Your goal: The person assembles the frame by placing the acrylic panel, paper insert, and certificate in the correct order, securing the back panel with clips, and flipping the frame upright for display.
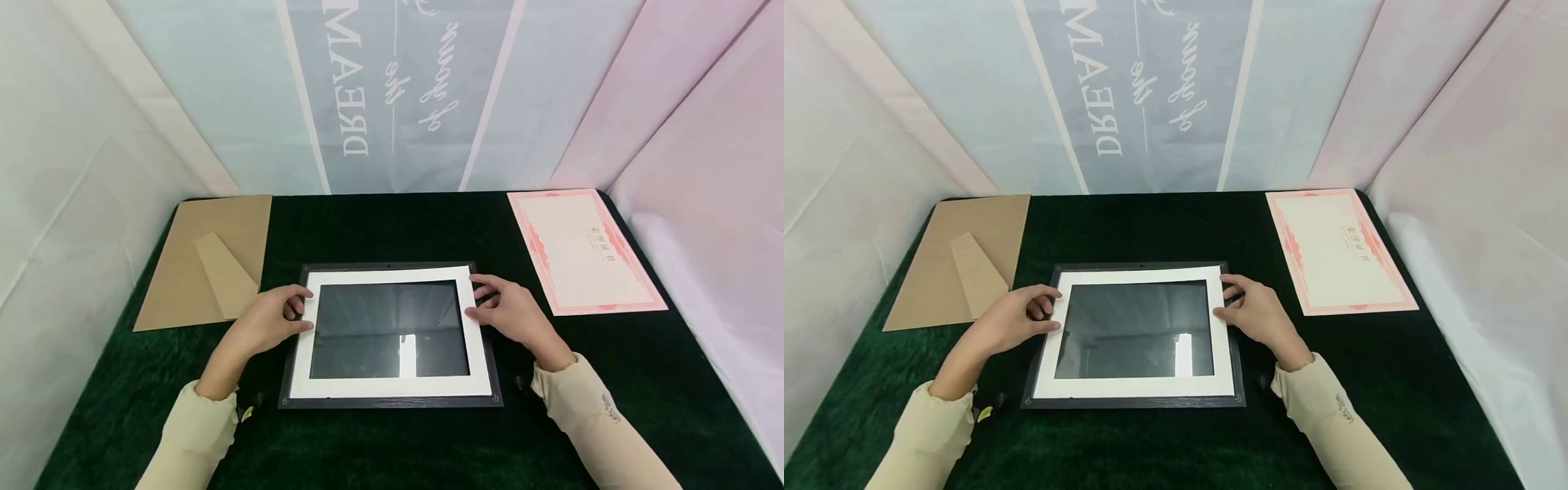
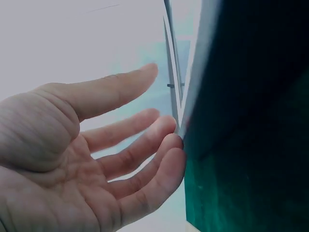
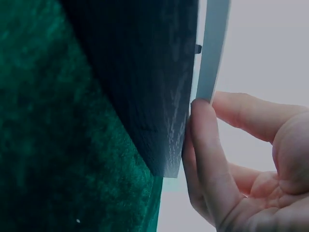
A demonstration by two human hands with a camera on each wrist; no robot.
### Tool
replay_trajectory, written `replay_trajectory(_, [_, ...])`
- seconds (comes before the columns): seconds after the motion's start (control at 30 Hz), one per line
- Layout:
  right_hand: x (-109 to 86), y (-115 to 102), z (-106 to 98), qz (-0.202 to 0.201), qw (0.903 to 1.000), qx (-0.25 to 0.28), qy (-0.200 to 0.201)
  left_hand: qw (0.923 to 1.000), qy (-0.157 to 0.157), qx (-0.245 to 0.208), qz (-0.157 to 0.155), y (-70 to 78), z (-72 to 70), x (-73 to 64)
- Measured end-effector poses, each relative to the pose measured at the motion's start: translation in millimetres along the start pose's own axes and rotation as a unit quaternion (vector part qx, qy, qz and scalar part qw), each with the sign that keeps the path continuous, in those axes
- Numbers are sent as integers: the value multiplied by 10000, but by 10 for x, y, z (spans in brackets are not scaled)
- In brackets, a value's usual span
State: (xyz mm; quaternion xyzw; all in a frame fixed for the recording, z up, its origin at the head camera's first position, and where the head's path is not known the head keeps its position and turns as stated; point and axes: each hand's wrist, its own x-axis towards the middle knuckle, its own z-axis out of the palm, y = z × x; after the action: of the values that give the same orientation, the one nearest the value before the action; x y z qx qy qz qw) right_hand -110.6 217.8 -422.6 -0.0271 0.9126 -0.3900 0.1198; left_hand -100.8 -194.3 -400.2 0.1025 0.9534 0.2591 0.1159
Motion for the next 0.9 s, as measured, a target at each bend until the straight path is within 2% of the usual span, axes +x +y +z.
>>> replay_trajectory(0.2, [-3, -54, 44, -212, 9982, -552, 106, 9964, -277, 597, 531, 68, 14, 54])
replay_trajectory(0.37, [-7, -91, 68, -338, 9970, -690, 134, 9919, -499, 1057, 504, 96, 41, 51])
replay_trajectory(0.5, [-6, -101, 60, -415, 9955, -852, 73, 9920, -514, 1033, 507, 84, 57, 48])
replay_trajectory(0.67, [8, -75, 61, -527, 9919, -1153, 64, 9920, -509, 939, 674, 63, 55, 55])
replay_trajectory(0.9, [52, -30, 47, -537, 9917, -1161, 87, 9911, -404, 877, 918, 55, 34, 68])
